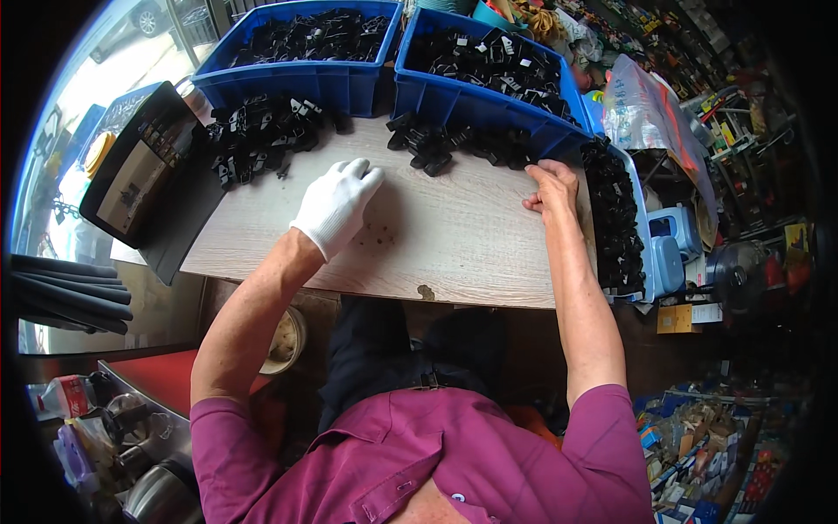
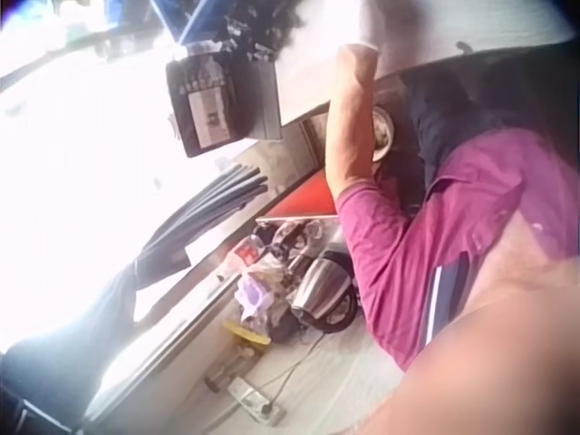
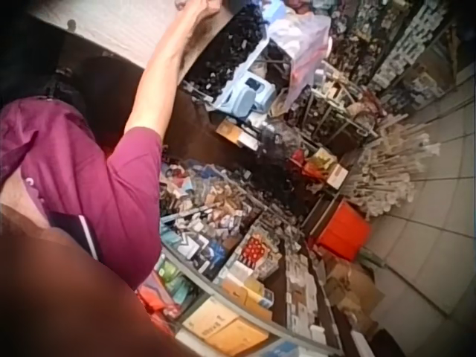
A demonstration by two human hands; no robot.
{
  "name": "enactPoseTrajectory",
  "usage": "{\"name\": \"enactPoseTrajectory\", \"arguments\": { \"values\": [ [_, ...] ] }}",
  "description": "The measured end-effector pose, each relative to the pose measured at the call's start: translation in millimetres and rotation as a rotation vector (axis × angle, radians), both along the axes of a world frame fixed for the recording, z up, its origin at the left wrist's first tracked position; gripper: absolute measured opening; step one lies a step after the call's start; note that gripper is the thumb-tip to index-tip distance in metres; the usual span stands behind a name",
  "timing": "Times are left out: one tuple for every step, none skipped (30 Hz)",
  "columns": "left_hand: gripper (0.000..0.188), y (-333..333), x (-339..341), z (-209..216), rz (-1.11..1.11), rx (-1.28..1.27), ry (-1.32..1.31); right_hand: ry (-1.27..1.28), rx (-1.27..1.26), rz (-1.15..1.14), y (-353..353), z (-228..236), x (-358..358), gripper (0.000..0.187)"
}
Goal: Sorting and inspecting small black plastic hardware components at a workbench.
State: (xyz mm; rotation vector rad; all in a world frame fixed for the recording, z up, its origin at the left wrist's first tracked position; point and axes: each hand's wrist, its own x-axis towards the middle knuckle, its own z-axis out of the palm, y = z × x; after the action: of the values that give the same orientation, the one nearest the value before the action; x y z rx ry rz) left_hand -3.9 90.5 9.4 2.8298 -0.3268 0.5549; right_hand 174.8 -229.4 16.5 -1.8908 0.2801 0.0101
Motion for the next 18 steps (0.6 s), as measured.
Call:
{"name": "enactPoseTrajectory", "arguments": {
  "values": [
    [0.038,-1.7,1.3,1.8,0.007,0.001,0.004,0.004,0.001,0.007,1.6,-0.2,0.5,0.047],
    [0.038,-2.0,2.3,3.6,-0.019,0.007,0.024,-0.019,-0.035,0.060,3.4,0.4,0.8,0.052],
    [0.039,-2.3,3.5,4.8,-0.044,0.013,0.043,-0.043,-0.071,0.113,5.3,0.8,1.1,0.057],
    [0.042,-2.5,4.4,5.4,-0.043,0.012,0.038,-0.055,-0.118,0.123,6.1,-0.2,5.2,0.057],
    [0.042,-0.8,6.1,4.8,-0.037,0.013,0.042,-0.052,-0.117,0.129,5.9,0.4,8.0,0.057],
    [0.041,1.0,8.2,4.2,-0.040,0.005,0.034,-0.053,-0.159,0.171,5.5,0.7,10.4,0.056],
    [0.040,2.5,10.0,3.6,-0.044,-0.003,0.025,-0.055,-0.202,0.213,6.1,-0.2,12.3,0.055],
    [0.040,2.2,12.3,5.4,-0.044,-0.003,0.029,-0.051,-0.202,0.213,7.1,-1.9,13.1,0.055],
    [0.038,1.9,14.4,7.8,-0.019,-0.006,0.089,-0.075,-0.283,0.201,7.9,-3.8,13.7,0.054],
    [0.035,1.7,16.5,9.5,0.004,-0.008,0.149,-0.100,-0.364,0.188,8.0,-5.2,14.1,0.052],
    [0.035,3.1,18.2,6.9,0.007,-0.008,0.151,-0.099,-0.363,0.191,7.6,-6.9,15.5,0.052],
    [0.033,3.7,19.9,3.9,-0.009,-0.069,0.097,-0.096,-0.363,0.189,6.3,-8.3,16.7,0.049],
    [0.032,4.3,20.7,1.0,-0.026,-0.131,0.043,-0.093,-0.364,0.187,5.0,-9.5,17.7,0.047],
    [0.032,3.7,20.2,2.1,-0.024,-0.131,0.045,-0.091,-0.364,0.190,6.2,-8.4,15.9,0.047],
    [0.032,2.0,20.3,3.1,-0.023,-0.145,0.065,-0.069,-0.362,0.203,5.7,-6.6,13.4,0.044],
    [0.032,-0.1,20.2,4.0,-0.022,-0.159,0.085,-0.046,-0.359,0.216,5.4,-4.9,10.7,0.042],
    [0.032,-3.0,20.2,2.8,-0.022,-0.160,0.085,-0.047,-0.360,0.216,4.8,-3.3,8.5,0.042],
    [0.033,-6.4,19.9,0.1,-0.046,-0.114,0.075,-0.022,-0.327,0.225,4.6,-1.9,6.1,0.039]
  ]
}}
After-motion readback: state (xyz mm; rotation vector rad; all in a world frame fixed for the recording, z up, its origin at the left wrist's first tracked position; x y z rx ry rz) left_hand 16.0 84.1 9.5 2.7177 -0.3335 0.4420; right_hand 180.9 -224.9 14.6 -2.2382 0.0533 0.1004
